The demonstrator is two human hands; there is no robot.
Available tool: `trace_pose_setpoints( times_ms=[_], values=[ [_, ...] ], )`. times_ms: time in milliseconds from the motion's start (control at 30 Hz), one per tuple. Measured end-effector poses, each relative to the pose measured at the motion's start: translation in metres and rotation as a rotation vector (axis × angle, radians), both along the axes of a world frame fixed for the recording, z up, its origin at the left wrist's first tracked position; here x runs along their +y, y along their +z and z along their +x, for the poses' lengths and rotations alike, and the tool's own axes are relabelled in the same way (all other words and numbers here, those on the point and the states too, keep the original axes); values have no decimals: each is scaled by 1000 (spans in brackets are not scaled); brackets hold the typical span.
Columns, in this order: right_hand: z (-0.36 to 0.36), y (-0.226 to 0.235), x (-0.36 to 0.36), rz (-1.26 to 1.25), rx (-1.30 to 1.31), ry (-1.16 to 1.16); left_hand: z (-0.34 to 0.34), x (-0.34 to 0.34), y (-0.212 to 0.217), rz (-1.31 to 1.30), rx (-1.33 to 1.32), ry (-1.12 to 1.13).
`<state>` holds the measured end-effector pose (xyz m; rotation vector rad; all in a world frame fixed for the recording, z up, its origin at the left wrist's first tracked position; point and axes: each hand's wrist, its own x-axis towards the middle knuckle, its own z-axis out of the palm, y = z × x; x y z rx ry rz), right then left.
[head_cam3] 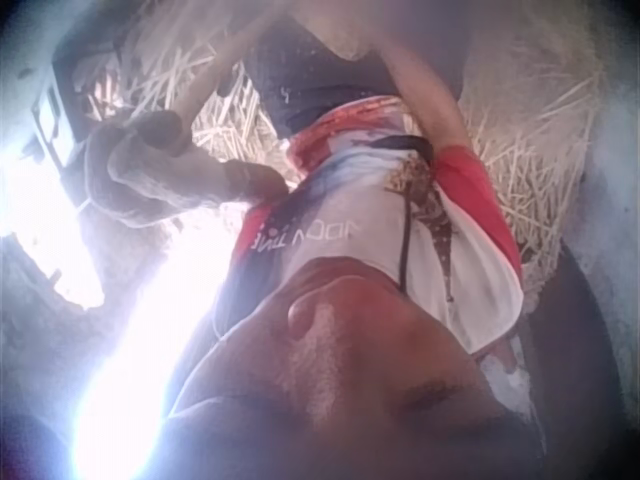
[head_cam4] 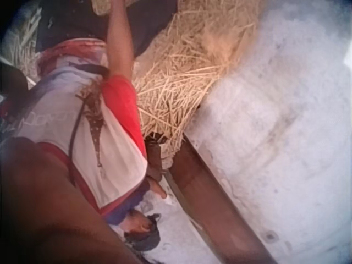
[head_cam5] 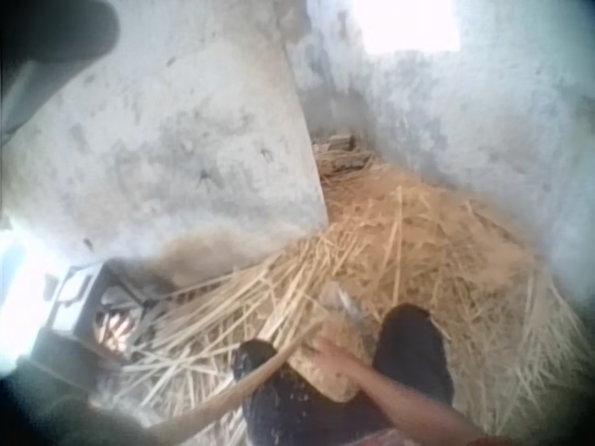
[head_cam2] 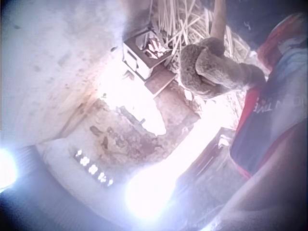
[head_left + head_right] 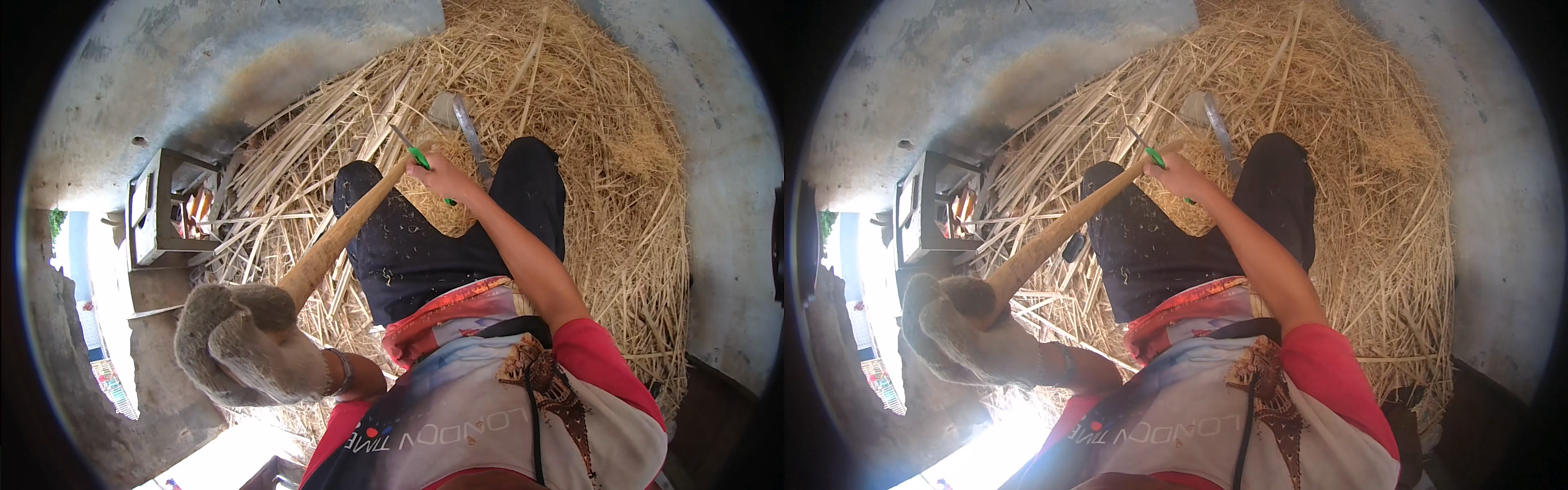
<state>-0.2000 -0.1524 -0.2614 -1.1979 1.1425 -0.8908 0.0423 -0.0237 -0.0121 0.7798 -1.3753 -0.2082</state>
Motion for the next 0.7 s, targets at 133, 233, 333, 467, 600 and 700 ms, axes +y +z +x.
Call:
trace_pose_setpoints(
  times_ms=[133, 233, 333, 467, 600, 700],
  values=[
    [-9, 41, 26, 69, -389, -16, 24, 2, -2, 17, -21, -195],
    [-35, 28, 22, -297, 308, -406, 50, 0, 1, 54, -111, -407],
    [-29, 12, 35, -430, 600, -494, 11, -6, 24, 73, -149, -321],
    [7, 70, 78, -333, 548, -105, 35, -3, -3, -54, -137, -242],
    [17, 45, 79, -238, 774, -62, -6, -13, 11, -121, -9, -220],
    [10, 18, 61, -193, 861, -94, -14, -6, 16, -53, -21, -159]
  ],
)
